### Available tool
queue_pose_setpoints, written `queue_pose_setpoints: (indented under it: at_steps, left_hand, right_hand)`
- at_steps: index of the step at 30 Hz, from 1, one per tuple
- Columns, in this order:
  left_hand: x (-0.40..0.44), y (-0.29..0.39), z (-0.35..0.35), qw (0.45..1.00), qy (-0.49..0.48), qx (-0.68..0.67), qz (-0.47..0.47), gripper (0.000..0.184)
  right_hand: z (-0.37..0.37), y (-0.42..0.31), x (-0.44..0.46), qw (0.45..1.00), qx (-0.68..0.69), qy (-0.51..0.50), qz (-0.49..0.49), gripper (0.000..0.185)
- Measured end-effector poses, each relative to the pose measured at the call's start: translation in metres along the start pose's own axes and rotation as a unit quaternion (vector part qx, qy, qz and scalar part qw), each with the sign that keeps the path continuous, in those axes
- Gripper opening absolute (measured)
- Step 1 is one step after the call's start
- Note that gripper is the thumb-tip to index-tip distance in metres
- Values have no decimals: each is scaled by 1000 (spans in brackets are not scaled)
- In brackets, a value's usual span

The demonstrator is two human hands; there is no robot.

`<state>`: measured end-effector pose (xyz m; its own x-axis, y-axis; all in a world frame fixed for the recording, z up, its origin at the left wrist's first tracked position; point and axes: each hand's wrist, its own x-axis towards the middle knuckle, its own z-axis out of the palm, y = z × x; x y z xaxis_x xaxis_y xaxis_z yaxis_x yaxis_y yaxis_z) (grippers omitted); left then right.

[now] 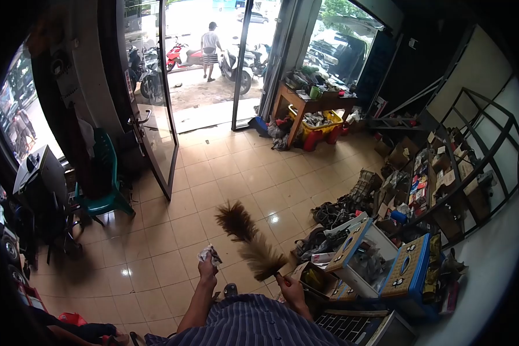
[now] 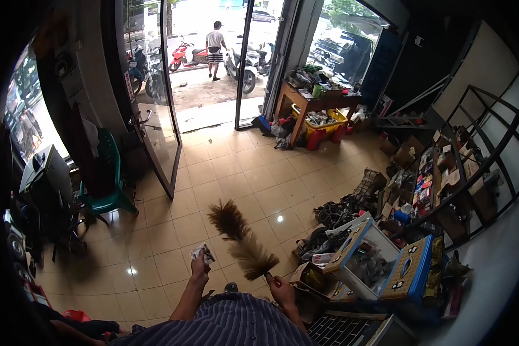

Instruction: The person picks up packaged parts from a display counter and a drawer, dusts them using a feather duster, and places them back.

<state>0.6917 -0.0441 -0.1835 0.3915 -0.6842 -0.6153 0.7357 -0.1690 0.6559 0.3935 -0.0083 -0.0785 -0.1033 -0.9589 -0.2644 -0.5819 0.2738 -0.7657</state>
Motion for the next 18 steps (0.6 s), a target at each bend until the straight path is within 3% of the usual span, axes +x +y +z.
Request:
queue_pose_setpoints:
  at_steps: [1, 3, 4, 5, 6, 7, 10, 12, 15, 16, 18]
  left_hand:
    - [-1, -4, -2, 999, 11, 50, -10, 10]
    - [-6, -4, 9, 994, 19, 108, -20, 14]
    - [-16, -5, 21, 994, 32, 101, -14, 13]
    - [-24, -9, 31, 994, 43, 96, -10, 13]
    - [30, -59, -19, 967, -121, 185, 131, 19]
    - [16, -55, 2, 965, -131, 190, 125, 19]
    - [-18, -48, 53, 986, -105, 126, -19, 21]
    - [-36, -54, 76, 982, -145, 120, -25, 26]
    - [-43, -75, 93, 972, -190, 132, -30, 32]
    - [-43, -83, 102, 970, -193, 138, -56, 34]
    - [-62, -94, 125, 959, -215, 183, -8, 31]
  right_hand:
    - [-7, 4, 1, 1000, 3, 2, 3, 48]
    - [-18, 10, 5, 991, 41, -129, 9, 50]
    - [-21, 15, 5, 991, 46, -123, 15, 50]
    - [-22, 21, 6, 995, -35, -91, -28, 51]
    - [-27, 25, 6, 989, -116, -57, -69, 51]
    - [-36, 21, 6, 984, -167, -48, -44, 53]
    - [-55, 34, 10, 990, -139, -7, 17, 54]
    - [-73, 44, 10, 993, -112, -15, 43, 54]
    - [-98, 77, 9, 993, -99, -57, -19, 57]
    - [-106, 87, 7, 994, -93, -49, -12, 57]
    - [-130, 89, 5, 993, -100, -11, 65, 57]
